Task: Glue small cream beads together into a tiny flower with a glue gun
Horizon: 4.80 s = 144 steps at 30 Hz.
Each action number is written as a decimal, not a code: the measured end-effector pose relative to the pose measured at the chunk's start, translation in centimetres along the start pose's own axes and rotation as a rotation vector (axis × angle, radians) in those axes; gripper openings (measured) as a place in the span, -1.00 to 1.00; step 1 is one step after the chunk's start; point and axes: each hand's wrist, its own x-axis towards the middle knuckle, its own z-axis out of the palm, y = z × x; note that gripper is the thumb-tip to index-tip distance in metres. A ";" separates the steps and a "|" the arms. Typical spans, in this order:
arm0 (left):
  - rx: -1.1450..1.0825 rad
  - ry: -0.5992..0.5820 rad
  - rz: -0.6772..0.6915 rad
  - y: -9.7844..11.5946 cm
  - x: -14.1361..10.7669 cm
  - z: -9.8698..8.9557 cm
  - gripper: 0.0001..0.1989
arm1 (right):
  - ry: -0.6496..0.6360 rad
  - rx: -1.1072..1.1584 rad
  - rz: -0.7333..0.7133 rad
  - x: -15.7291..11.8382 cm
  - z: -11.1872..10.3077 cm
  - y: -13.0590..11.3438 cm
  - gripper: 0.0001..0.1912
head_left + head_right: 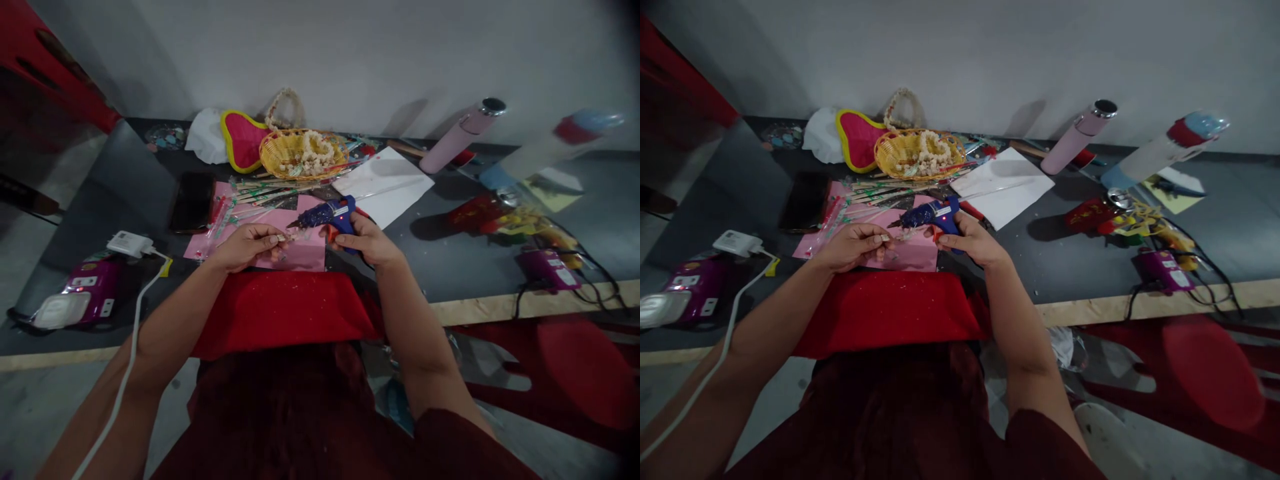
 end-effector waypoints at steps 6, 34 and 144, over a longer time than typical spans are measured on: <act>-0.017 -0.009 0.025 0.1 0.0 -0.1 -0.76 | -0.122 -0.028 0.007 0.1 -0.6 0.4 -0.63; -0.068 -0.015 0.003 0.1 -0.1 -0.1 -0.75 | -0.172 -0.096 0.023 0.1 -0.7 0.7 -0.61; -0.046 -0.084 -0.069 -0.3 0.1 0.9 -0.69 | 0.054 -0.798 -0.596 2.4 5.7 2.5 -0.86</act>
